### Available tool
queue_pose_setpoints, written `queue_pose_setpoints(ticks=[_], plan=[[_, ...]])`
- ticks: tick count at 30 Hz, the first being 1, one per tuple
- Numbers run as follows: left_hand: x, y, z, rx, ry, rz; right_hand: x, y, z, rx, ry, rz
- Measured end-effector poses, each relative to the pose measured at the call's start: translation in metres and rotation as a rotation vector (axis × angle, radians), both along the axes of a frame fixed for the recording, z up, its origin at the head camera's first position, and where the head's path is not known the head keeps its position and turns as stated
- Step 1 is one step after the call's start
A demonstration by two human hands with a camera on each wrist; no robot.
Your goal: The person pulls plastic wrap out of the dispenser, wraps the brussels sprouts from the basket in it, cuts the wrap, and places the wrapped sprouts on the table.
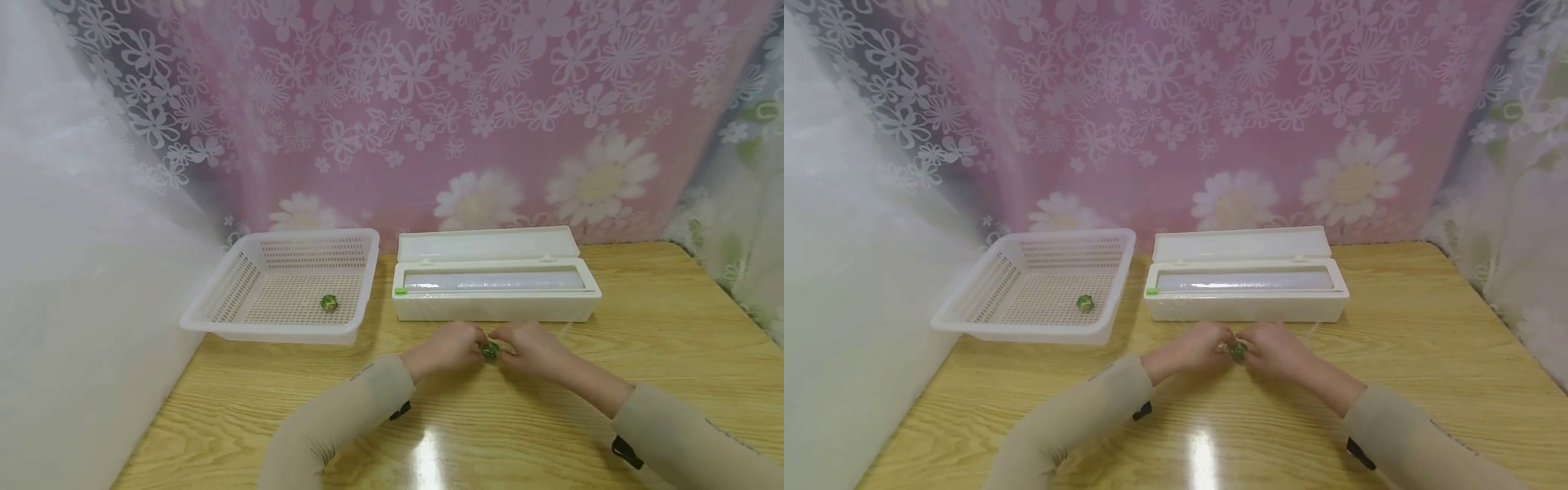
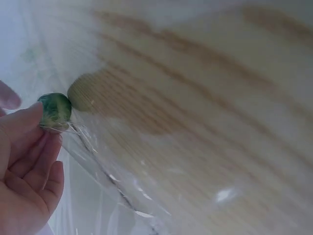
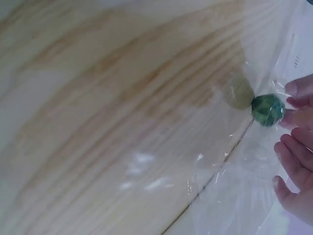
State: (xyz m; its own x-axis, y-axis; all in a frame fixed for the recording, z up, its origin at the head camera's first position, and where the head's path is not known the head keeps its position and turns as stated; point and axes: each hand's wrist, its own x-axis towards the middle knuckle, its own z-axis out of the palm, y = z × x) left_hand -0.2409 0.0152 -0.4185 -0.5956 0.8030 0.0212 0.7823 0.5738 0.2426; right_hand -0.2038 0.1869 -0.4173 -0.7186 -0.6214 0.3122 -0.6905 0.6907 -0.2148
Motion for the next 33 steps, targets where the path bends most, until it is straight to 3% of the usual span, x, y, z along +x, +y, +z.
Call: queue_pose_setpoints(ticks=[6, 10, 17, 23, 27, 30, 33], plan=[[-0.010, 0.000, 0.000, 0.056, -0.083, 0.029, 0.001, -0.007, -0.003, 0.077, 0.309, 0.079], [-0.018, 0.000, -0.002, 0.067, -0.104, 0.046, 0.003, -0.008, -0.008, 0.138, 0.388, 0.081], [-0.022, -0.001, -0.001, 0.068, -0.120, 0.072, 0.004, -0.010, -0.007, 0.198, 0.318, 0.037], [-0.022, -0.004, -0.001, 0.075, -0.097, 0.071, -0.001, -0.011, -0.007, 0.116, 0.222, 0.041], [-0.017, -0.007, 0.001, 0.029, -0.004, 0.078, -0.007, -0.008, -0.011, 0.056, 0.179, 0.055], [-0.013, -0.008, 0.004, -0.016, 0.099, 0.055, -0.011, -0.006, -0.011, 0.038, 0.116, 0.038], [-0.010, -0.008, 0.002, -0.052, 0.157, 0.032, -0.016, -0.004, -0.008, 0.027, 0.031, 0.009]])
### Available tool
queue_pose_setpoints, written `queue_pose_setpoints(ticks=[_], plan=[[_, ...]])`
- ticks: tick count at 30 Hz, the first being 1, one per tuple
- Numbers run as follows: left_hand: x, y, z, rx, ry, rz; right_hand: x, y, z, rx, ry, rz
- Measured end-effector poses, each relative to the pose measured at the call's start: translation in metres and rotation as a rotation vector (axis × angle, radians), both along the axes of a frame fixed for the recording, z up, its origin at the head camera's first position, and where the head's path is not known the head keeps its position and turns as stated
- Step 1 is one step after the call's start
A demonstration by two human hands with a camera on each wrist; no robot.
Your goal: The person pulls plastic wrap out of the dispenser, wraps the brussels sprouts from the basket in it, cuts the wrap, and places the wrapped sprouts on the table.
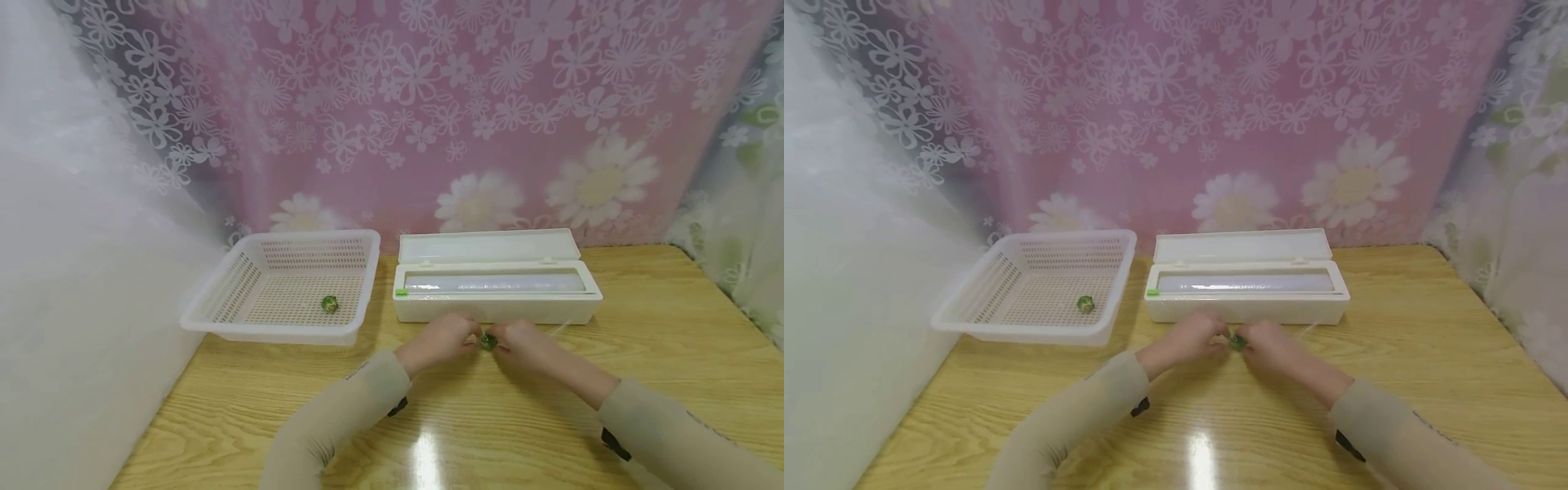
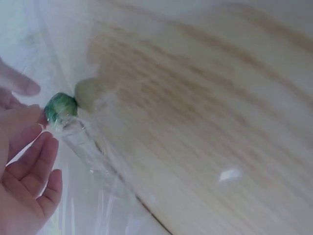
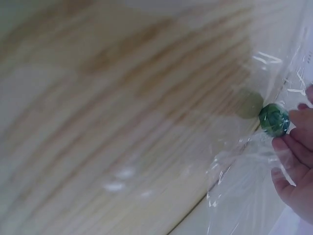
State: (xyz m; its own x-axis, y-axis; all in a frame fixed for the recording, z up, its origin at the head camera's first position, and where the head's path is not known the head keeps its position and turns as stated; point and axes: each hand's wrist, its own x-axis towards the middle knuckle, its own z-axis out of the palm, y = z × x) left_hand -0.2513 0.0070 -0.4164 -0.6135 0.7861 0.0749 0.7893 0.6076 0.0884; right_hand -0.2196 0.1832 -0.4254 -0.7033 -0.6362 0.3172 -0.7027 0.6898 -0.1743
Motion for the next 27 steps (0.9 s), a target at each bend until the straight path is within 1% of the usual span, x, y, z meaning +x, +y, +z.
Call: queue_pose_setpoints(ticks=[4, 6, 7, 10, 14, 17, 20, 22, 24, 27], plan=[[0.001, -0.001, -0.005, -0.059, 0.046, -0.005, -0.005, 0.002, 0.001, -0.038, -0.099, -0.020], [0.001, -0.003, -0.008, -0.076, 0.069, -0.002, -0.006, 0.003, 0.001, -0.048, -0.120, -0.021], [0.001, -0.004, -0.009, -0.082, 0.079, 0.000, -0.007, 0.003, 0.001, -0.043, -0.116, -0.014], [0.001, -0.006, -0.011, -0.082, 0.071, 0.026, -0.007, 0.004, 0.000, 0.017, -0.049, 0.023], [-0.001, -0.009, -0.010, -0.097, 0.032, 0.080, -0.007, 0.007, -0.001, 0.112, 0.063, 0.067], [-0.003, -0.012, -0.007, -0.109, -0.009, 0.100, -0.007, 0.011, -0.002, 0.132, 0.078, 0.083], [-0.004, -0.016, -0.006, -0.107, -0.034, 0.104, -0.006, 0.017, -0.003, 0.118, 0.061, 0.100], [-0.006, -0.019, -0.006, -0.107, -0.029, 0.118, -0.006, 0.022, -0.002, 0.111, 0.044, 0.110], [-0.007, -0.022, -0.006, -0.106, -0.024, 0.146, -0.008, 0.025, -0.001, 0.085, 0.003, 0.109], [-0.011, -0.026, -0.006, -0.092, -0.018, 0.191, -0.010, 0.029, 0.000, 0.042, -0.093, 0.090]])
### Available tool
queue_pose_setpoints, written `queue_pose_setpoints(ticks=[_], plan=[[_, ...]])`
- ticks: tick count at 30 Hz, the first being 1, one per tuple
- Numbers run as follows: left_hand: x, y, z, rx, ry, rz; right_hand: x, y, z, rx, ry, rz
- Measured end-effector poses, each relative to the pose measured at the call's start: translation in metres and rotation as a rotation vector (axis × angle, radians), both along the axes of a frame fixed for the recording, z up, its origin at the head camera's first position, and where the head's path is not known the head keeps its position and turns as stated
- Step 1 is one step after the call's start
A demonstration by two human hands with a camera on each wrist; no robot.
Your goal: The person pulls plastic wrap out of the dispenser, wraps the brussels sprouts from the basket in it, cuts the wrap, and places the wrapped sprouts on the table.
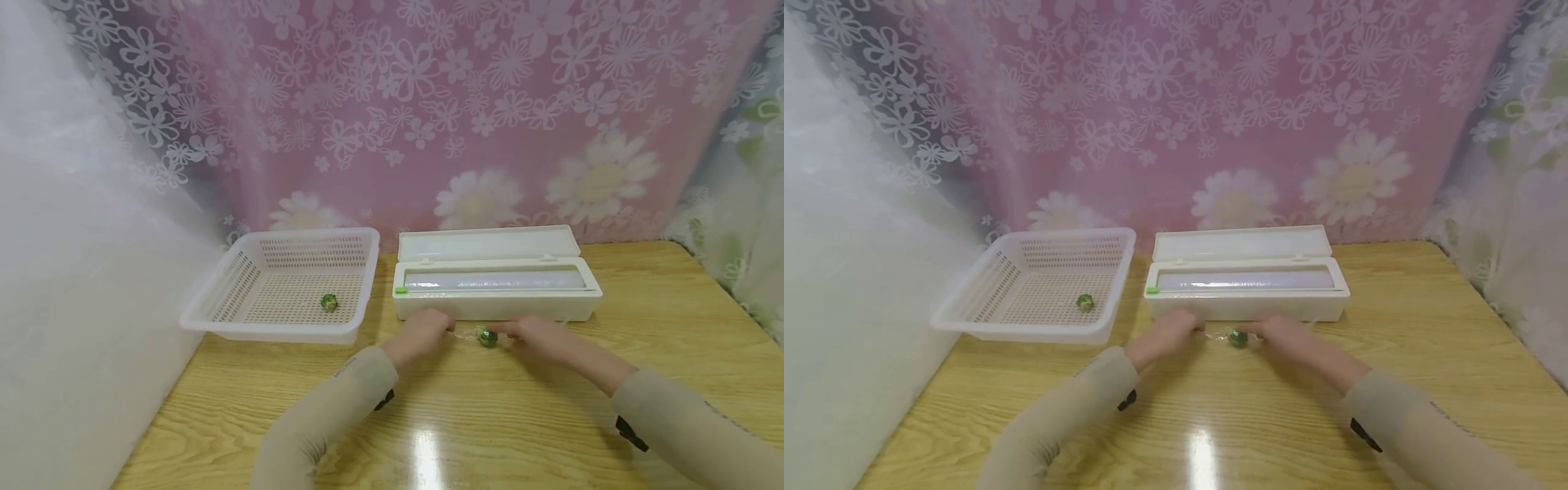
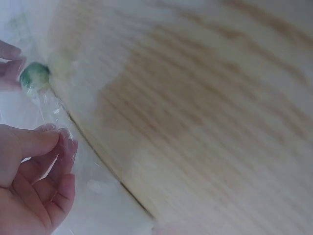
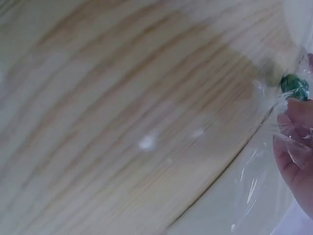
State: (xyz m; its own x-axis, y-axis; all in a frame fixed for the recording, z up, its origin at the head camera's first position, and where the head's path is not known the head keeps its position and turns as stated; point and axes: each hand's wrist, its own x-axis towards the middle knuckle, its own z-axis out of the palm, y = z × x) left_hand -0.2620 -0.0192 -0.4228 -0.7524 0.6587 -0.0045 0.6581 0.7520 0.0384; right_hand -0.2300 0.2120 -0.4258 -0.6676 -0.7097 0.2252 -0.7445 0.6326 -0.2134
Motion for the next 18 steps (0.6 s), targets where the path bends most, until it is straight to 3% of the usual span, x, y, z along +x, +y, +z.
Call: queue_pose_setpoints(ticks=[6, 10, 13, 18], plan=[[-0.005, -0.005, 0.000, 0.018, -0.037, 0.058, -0.004, 0.010, 0.000, -0.094, -0.140, -0.053], [-0.005, -0.008, -0.001, 0.014, -0.051, 0.057, -0.005, 0.014, 0.000, -0.138, -0.213, -0.082], [-0.005, -0.010, -0.001, 0.032, -0.068, 0.042, -0.004, 0.015, 0.000, -0.110, -0.216, -0.083], [-0.006, -0.012, 0.000, 0.067, -0.133, 0.020, -0.003, 0.016, -0.001, -0.046, -0.127, -0.077]])
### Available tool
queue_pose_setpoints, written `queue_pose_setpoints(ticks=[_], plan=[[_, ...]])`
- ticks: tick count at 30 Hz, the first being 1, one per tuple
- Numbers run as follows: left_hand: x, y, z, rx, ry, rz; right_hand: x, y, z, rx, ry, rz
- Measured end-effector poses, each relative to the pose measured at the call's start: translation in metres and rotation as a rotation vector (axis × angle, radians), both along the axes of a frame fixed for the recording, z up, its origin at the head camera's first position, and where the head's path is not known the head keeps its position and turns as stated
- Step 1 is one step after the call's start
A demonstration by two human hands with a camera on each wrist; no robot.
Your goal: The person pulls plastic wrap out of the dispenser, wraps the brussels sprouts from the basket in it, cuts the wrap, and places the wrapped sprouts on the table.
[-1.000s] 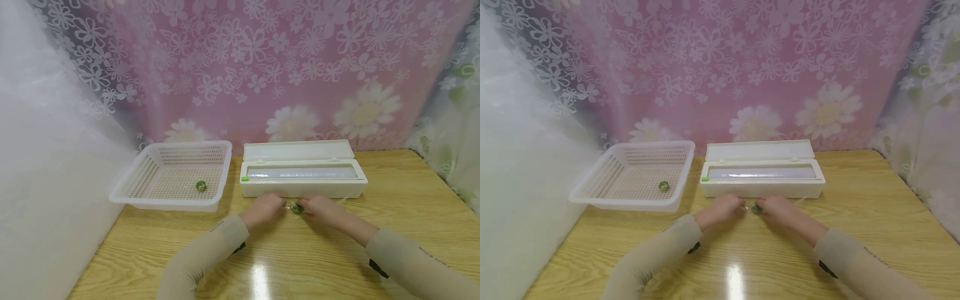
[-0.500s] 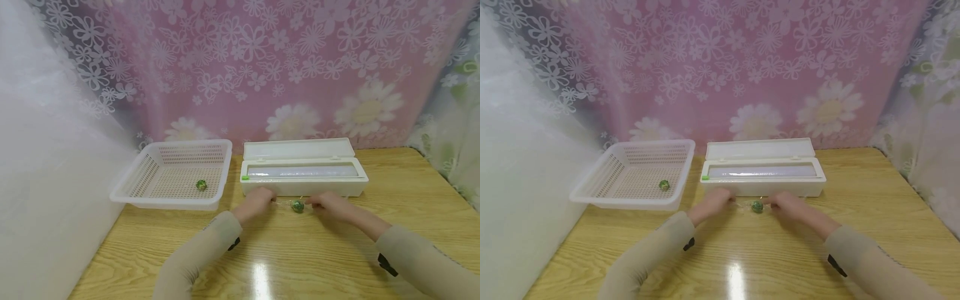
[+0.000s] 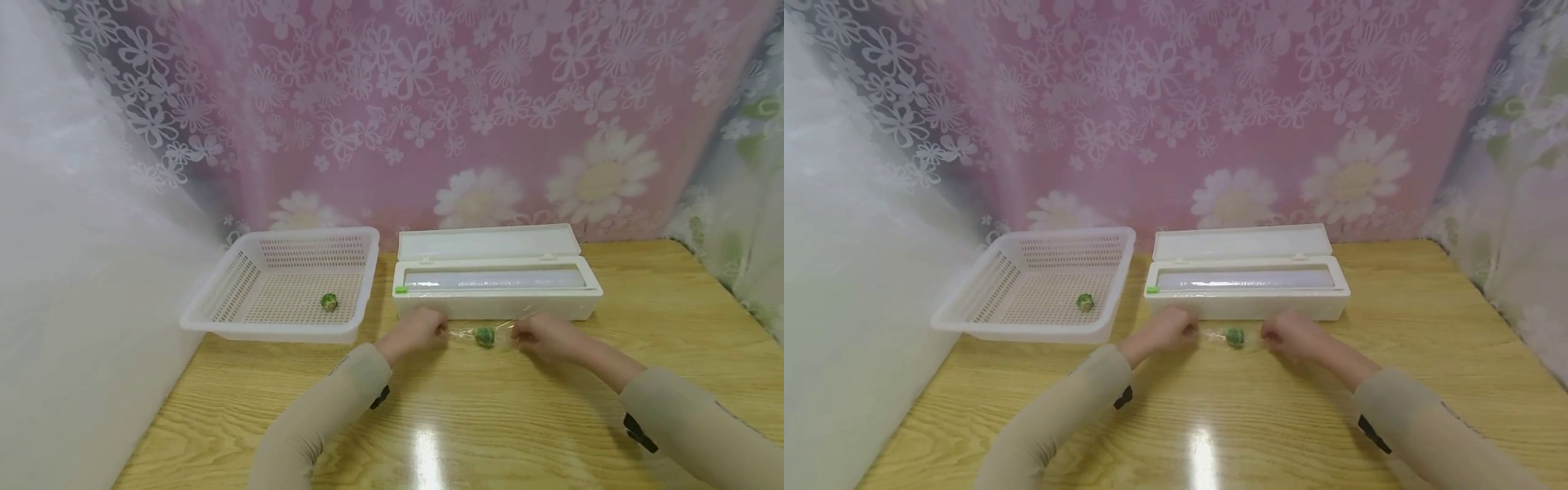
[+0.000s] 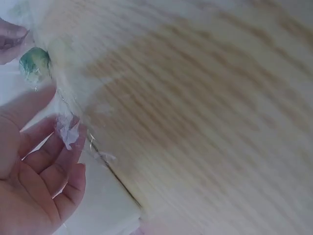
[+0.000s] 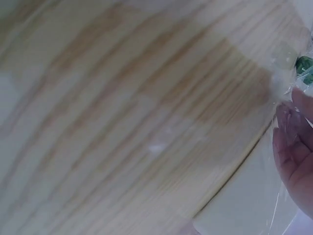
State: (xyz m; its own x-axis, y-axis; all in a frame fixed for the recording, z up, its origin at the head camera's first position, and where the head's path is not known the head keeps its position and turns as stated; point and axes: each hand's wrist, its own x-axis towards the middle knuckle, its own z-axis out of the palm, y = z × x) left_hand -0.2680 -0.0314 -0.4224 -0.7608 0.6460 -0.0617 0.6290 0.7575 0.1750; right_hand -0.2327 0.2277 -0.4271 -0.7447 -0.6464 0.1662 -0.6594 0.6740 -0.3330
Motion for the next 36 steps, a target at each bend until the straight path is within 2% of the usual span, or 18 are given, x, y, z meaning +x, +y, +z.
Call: queue_pose_setpoints(ticks=[4, 11, 14, 19, 26, 30, 36], plan=[[0.000, -0.001, 0.000, -0.005, -0.010, -0.015, 0.000, 0.000, -0.001, -0.029, 0.027, -0.030], [-0.002, -0.004, -0.002, 0.008, 0.045, 0.022, -0.002, 0.006, -0.002, -0.067, -0.040, -0.101], [-0.004, -0.004, -0.004, 0.004, 0.063, 0.052, -0.002, 0.007, -0.002, -0.046, -0.067, -0.129], [-0.006, -0.006, -0.005, -0.008, 0.105, 0.087, -0.002, 0.006, -0.002, 0.018, -0.047, -0.162], [-0.008, -0.009, -0.006, -0.004, 0.081, 0.131, -0.002, 0.006, 0.000, 0.076, -0.018, -0.154], [-0.007, -0.009, -0.007, -0.020, 0.084, 0.136, 0.000, 0.007, -0.001, 0.085, 0.015, -0.123], [-0.003, -0.012, -0.003, -0.038, 0.084, 0.135, 0.006, 0.009, -0.004, 0.134, 0.090, -0.104]])
